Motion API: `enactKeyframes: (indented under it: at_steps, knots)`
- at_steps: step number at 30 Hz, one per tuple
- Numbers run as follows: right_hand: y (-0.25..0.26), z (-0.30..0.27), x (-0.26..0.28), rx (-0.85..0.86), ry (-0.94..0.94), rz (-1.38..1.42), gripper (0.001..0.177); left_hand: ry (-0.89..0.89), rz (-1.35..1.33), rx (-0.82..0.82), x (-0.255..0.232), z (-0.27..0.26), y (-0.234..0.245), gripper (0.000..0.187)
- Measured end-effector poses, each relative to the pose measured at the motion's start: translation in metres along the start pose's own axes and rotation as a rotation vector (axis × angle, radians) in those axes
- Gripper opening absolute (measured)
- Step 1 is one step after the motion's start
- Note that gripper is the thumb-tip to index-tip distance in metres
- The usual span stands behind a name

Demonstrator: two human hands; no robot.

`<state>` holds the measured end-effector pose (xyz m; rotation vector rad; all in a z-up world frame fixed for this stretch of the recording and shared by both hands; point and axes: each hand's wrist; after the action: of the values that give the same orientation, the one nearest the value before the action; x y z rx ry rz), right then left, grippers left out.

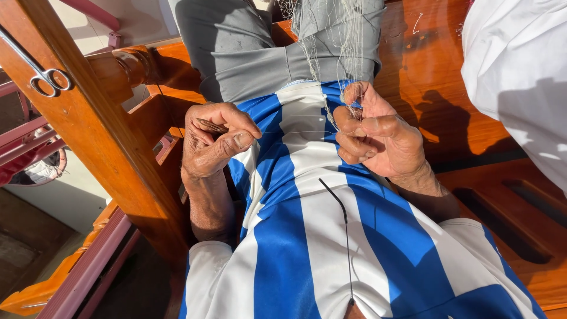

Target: A person is shown repairing a fishing net using a wooden shuttle and thread while sitting on a wooden bench.

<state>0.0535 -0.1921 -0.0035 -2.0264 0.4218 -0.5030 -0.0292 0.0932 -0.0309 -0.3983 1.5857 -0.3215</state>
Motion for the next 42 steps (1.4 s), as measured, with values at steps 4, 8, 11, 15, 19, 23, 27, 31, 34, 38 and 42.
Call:
enactKeyframes:
  at_steps: [4,8,11,15,19,23,27,31,34,38,42]
  knots:
    - [0.002,0.001,-0.001,-0.006,0.001,-0.062,0.049,0.003,0.012,-0.002,0.0,-0.003,0.002,0.015]
    - [0.014,0.0,-0.005,0.033,0.015,-0.101,0.053,-0.012,0.026,0.007,-0.001,-0.003,0.001,0.015]
    - [0.011,0.003,-0.006,0.036,0.01,-0.135,0.052,-0.017,0.031,-0.011,-0.003,-0.002,-0.001,0.015]
    - [0.004,0.004,-0.006,0.049,0.012,-0.161,0.052,-0.003,-0.013,-0.088,-0.003,-0.003,0.0,0.018]
    - [0.002,0.002,-0.006,0.051,0.01,-0.164,0.053,0.012,-0.033,-0.173,-0.001,-0.002,-0.002,0.023]
    - [0.0,0.002,-0.007,0.05,0.017,-0.23,0.05,0.031,-0.233,-0.177,-0.004,-0.005,-0.003,0.016]
    - [0.002,0.005,-0.005,0.04,0.041,-0.238,0.047,-0.012,-0.283,-0.181,-0.001,-0.01,-0.005,0.015]
    - [0.008,0.001,-0.002,-0.012,0.075,-0.165,0.044,-0.077,-0.198,-0.17,0.0,-0.007,-0.02,0.018]
    - [-0.004,0.004,0.006,-0.109,0.096,-0.094,0.036,-0.07,-0.143,-0.083,-0.01,-0.006,-0.023,0.022]
    - [0.003,0.0,0.006,-0.075,0.085,0.056,0.044,-0.124,-0.082,0.111,-0.026,0.004,-0.029,0.018]
    - [0.006,0.0,0.004,-0.077,0.11,0.047,0.042,-0.146,-0.183,0.263,-0.029,0.007,-0.034,0.013]
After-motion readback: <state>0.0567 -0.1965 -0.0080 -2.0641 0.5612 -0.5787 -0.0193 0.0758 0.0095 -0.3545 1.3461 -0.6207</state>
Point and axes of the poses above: each hand's wrist, its own z-axis towards the middle knuckle, its own y-axis out of the back of the hand, x = y × z, and after that the axes turned 14 degrees about z, right-handed
